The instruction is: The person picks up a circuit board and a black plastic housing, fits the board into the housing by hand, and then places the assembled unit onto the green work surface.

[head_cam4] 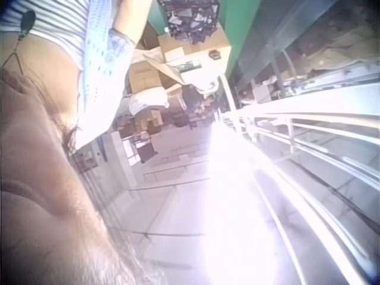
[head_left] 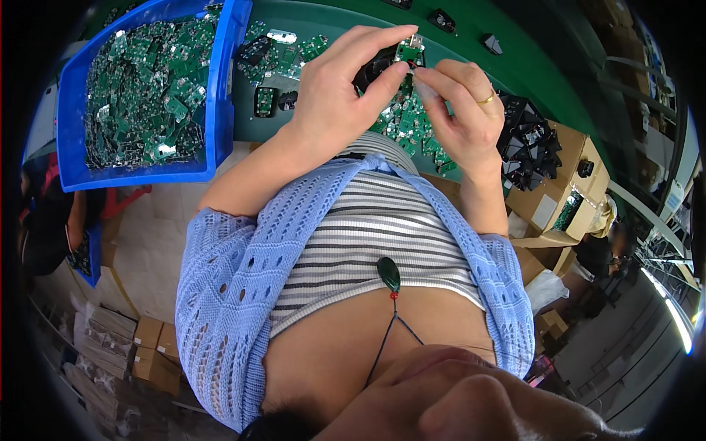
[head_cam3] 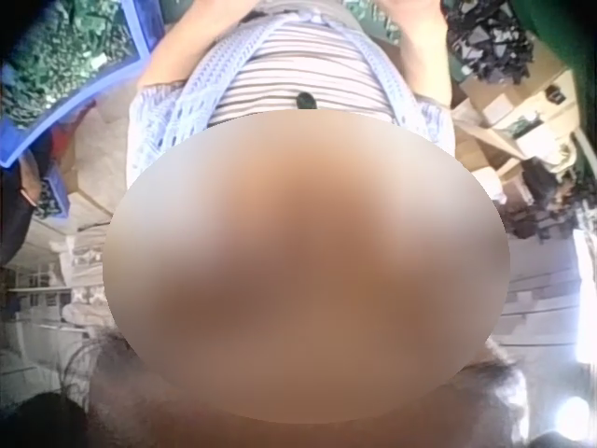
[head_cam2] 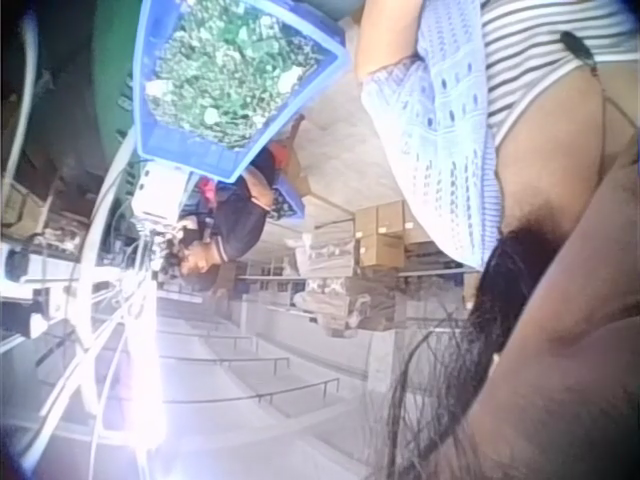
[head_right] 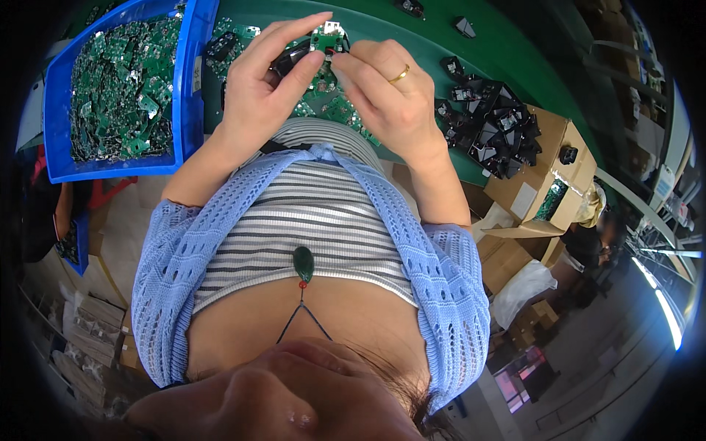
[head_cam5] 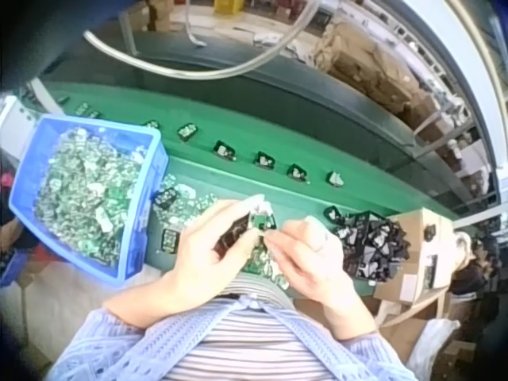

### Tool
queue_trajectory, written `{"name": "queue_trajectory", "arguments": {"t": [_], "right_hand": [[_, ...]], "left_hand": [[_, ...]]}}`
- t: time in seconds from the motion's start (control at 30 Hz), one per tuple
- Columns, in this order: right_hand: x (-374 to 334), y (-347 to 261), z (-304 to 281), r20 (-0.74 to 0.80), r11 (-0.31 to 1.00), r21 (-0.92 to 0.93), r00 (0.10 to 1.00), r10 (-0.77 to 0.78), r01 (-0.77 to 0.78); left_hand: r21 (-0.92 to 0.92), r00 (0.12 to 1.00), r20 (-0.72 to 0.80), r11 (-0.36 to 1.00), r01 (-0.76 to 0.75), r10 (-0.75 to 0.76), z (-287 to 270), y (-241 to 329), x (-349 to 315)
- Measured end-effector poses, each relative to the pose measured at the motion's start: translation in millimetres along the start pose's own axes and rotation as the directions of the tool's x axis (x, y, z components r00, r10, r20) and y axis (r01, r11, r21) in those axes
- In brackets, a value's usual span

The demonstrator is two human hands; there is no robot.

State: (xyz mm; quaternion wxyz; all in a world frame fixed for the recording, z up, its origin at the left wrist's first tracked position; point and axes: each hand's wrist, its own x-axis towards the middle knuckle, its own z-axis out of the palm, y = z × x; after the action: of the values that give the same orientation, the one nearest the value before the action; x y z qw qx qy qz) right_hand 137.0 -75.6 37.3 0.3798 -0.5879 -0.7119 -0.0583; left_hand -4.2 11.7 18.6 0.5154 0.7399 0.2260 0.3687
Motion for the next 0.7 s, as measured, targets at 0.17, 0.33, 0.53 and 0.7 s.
{"name": "queue_trajectory", "arguments": {"t": [0.17,0.33,0.53,0.7], "right_hand": [[6.6,-0.6,-9.5,0.131,0.994,-0.04,0.987,-0.098,0.104],[11.2,0.2,-10.9,0.171,0.999,0.047,0.985,-0.005,-0.003],[-2.5,7.8,-4.0,0.159,0.995,0.097,0.987,0.001,-0.016],[-16.3,-4.0,7.5,0.115,0.555,0.661,0.799,0.59,-0.505]], "left_hand": [[-0.008,0.999,0.048,1.0,0.023,-0.023,-2.3,0.7,0.4],[-0.142,0.992,0.092,0.984,0.104,-0.091,-2.0,-3.9,1.8],[-0.101,0.984,0.129,0.986,0.133,-0.119,-0.8,-3.0,0.8],[-0.106,0.998,0.019,0.992,0.068,-0.066,1.6,-2.3,2.8]]}}
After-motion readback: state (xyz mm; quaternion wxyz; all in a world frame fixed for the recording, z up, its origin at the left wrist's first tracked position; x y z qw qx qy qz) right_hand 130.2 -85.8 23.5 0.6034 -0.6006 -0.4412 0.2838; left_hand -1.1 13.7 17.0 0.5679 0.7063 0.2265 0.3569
